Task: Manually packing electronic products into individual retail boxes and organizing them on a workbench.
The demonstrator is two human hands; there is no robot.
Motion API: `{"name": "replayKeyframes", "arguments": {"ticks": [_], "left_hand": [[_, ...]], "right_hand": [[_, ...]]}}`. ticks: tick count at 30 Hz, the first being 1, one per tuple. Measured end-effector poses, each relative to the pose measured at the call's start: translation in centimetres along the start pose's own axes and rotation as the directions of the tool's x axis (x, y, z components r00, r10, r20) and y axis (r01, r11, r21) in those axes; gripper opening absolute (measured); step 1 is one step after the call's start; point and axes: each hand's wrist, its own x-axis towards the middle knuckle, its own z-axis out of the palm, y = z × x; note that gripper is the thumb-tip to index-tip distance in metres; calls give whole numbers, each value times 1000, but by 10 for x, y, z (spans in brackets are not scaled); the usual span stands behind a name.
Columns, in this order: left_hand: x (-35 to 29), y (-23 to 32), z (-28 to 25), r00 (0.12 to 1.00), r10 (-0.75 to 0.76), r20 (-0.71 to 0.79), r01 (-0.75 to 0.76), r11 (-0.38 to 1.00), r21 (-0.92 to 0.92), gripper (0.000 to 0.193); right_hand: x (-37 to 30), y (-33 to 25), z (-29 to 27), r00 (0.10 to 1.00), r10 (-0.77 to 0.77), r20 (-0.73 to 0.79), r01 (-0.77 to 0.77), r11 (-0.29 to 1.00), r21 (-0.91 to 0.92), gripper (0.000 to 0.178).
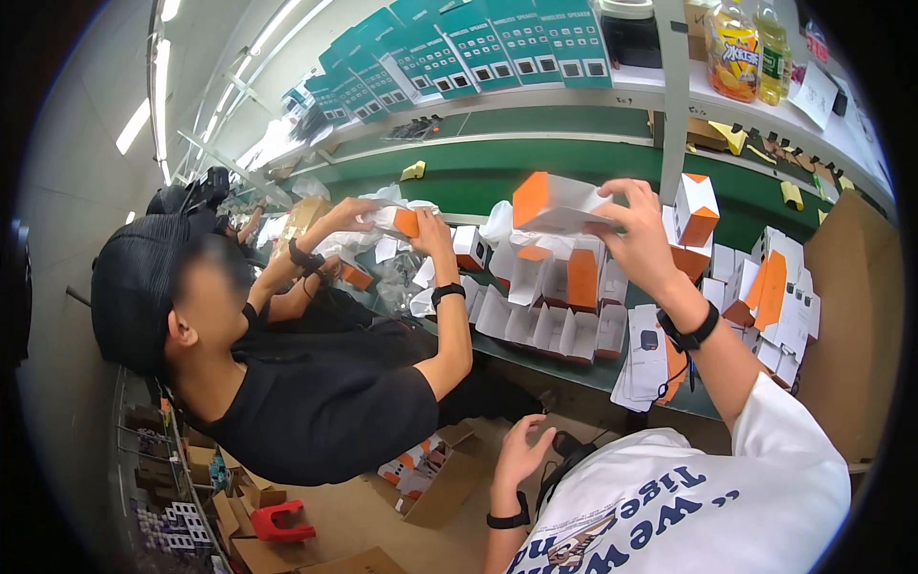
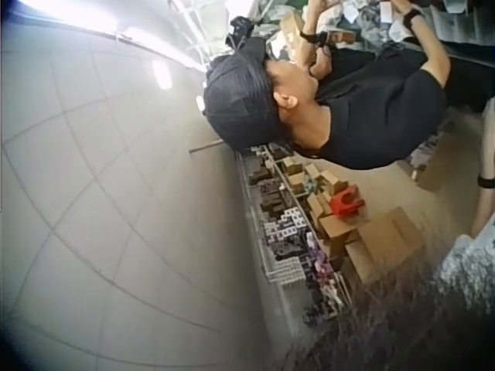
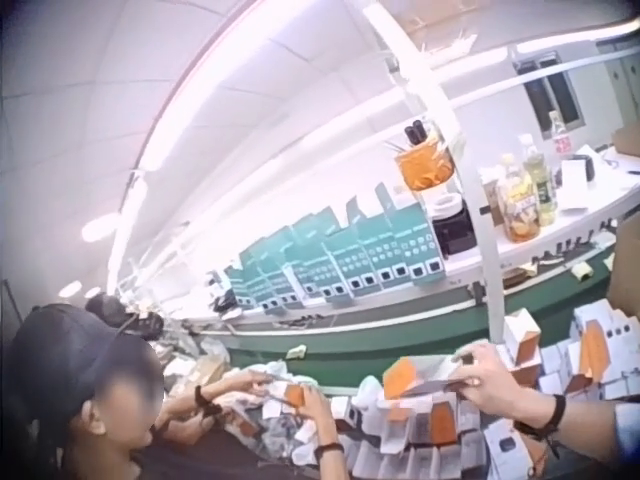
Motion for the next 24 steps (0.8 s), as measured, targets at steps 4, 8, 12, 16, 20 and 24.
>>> {"name": "replayKeyframes", "arguments": {"ticks": [4,8,12,16,20,24], "left_hand": [[-9,-5,1,978,3,-208,-28,993,-114,33],[-15,-26,1,976,16,-216,-44,991,-128,33],[-21,-41,-3,973,-58,-224,22,987,-158,33],[-25,-49,-15,964,-103,-246,52,977,-205,33],[-21,-58,-19,960,-130,-247,78,975,-208,36],[-10,-54,-23,981,-156,-118,137,978,-158,41]], "right_hand": [[24,23,49,999,-28,26,31,994,-103,17],[36,51,103,964,109,242,-94,993,-71,15],[31,78,151,932,112,344,-100,994,-52,17],[10,81,171,881,106,461,-53,991,-126,21],[2,80,172,809,206,551,-118,974,-191,22],[0,79,167,827,197,526,-118,977,-180,25]]}}
